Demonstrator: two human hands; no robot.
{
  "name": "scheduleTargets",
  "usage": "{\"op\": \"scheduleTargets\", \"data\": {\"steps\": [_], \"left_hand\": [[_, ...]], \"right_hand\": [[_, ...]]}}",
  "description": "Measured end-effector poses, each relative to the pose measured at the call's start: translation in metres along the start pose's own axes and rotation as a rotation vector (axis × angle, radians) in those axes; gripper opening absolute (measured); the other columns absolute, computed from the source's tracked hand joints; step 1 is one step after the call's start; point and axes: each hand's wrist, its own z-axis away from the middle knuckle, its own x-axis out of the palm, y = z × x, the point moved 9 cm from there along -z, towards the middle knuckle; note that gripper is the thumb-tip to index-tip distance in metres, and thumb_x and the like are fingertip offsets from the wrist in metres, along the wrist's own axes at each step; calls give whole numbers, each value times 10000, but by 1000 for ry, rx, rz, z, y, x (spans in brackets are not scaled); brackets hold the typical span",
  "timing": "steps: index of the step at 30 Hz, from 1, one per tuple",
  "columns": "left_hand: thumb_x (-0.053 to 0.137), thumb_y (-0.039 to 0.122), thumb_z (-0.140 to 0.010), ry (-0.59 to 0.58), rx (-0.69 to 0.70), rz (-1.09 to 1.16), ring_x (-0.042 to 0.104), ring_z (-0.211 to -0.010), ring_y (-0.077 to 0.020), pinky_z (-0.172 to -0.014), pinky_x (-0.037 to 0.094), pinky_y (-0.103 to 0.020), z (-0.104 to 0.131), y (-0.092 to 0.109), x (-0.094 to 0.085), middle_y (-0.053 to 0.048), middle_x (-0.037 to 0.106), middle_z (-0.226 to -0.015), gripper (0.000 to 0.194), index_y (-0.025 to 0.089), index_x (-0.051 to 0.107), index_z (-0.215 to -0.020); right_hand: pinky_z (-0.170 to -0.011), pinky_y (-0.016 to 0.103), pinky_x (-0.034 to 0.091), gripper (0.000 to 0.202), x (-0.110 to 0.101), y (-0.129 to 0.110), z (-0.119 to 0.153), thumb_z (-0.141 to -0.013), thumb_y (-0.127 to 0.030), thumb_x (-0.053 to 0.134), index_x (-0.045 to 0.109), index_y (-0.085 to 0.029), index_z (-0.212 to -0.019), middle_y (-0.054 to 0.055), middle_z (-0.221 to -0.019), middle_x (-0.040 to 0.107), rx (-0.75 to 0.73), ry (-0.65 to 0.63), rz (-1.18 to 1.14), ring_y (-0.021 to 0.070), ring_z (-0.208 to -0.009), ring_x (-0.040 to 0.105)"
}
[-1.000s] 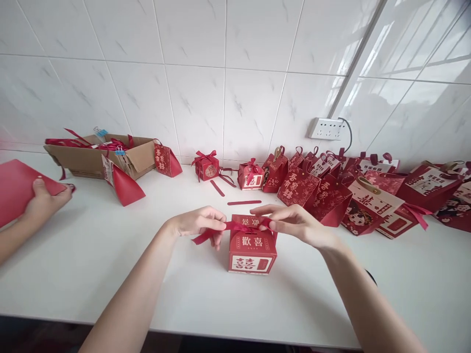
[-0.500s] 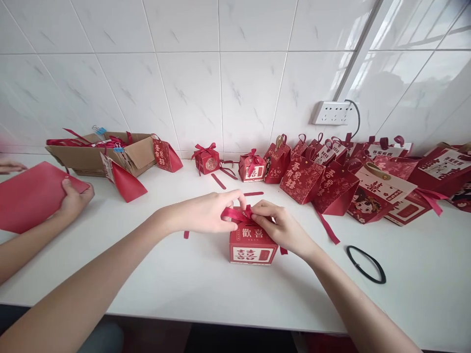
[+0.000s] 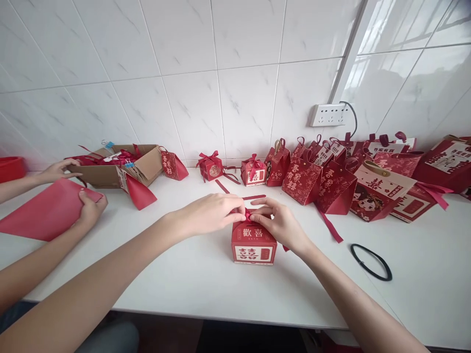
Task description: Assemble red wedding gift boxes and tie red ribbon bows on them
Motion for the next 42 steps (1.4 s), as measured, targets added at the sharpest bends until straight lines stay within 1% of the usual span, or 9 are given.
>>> {"op": "scheduleTargets", "data": {"steps": [3,8,11,14,20,24,29,37,42], "left_hand": [[472,312,-842,-52,-33,69,542,-637,-127,-562,347,-230,-6,2,-1,5,623,-749,186,204,620,-811],[574,264,-726,-191,-71,143,569,-678,-145,-524,340,-221,-14,4,-1,-1,647,-829,146,246,662,-842],[527,158,-715,-165,-26,120,555,-654,-145,-510,326,-225,-21,11,-9,7,649,-777,216,265,675,-832],[500,108,-715,-101,-12,129,540,-624,-144,-502,314,-230,-29,12,-15,8,643,-724,255,262,683,-805],[497,227,-797,-42,-35,170,541,-644,-132,-553,351,-227,-37,-2,-11,20,638,-759,144,247,633,-843],[482,285,-822,35,-24,230,551,-703,-134,-620,383,-243,-32,-11,-8,16,637,-782,142,221,605,-850],[489,272,-818,145,-12,343,569,-774,-140,-698,414,-266,-33,-23,-2,5,635,-833,126,201,592,-836],[586,341,-773,408,-65,646,563,-733,-131,-711,456,-269,-57,-42,24,-16,615,-821,174,170,558,-755],[574,364,-796,598,-49,759,580,-765,-140,-716,461,-262,-52,-44,34,-14,615,-793,196,174,554,-750]], "right_hand": [[-759,275,524,118,2,-4,-1,-781,-236,558,636,-181,-848,26,-870,720,-23,-28,34,172,-837,673],[-765,280,516,189,6,-11,-1,-814,-220,516,672,-189,-916,18,-898,711,-92,-89,53,169,-842,661],[-744,280,508,197,8,-11,-1,-820,-209,501,670,-188,-918,12,-865,706,-102,-93,61,170,-814,655],[-700,283,501,175,9,-8,-2,-816,-216,496,664,-174,-836,15,-807,699,-94,-83,82,178,-771,647],[-711,268,474,188,13,-7,-4,-840,-226,472,649,-168,-871,19,-848,688,-112,-99,29,160,-776,629],[-711,269,472,207,13,-5,-4,-850,-270,477,656,-172,-889,21,-860,683,-101,-93,16,163,-782,624],[-725,277,471,190,14,-5,-5,-842,-282,487,642,-172,-829,21,-850,674,-108,-113,20,162,-781,616],[-656,269,469,180,-22,-4,-12,-824,-292,477,588,-175,-745,18,-783,650,-131,-3,134,152,-716,587],[-664,255,469,173,-24,4,-13,-824,-284,488,615,-176,-776,19,-828,665,-96,-11,172,149,-744,601]]}}
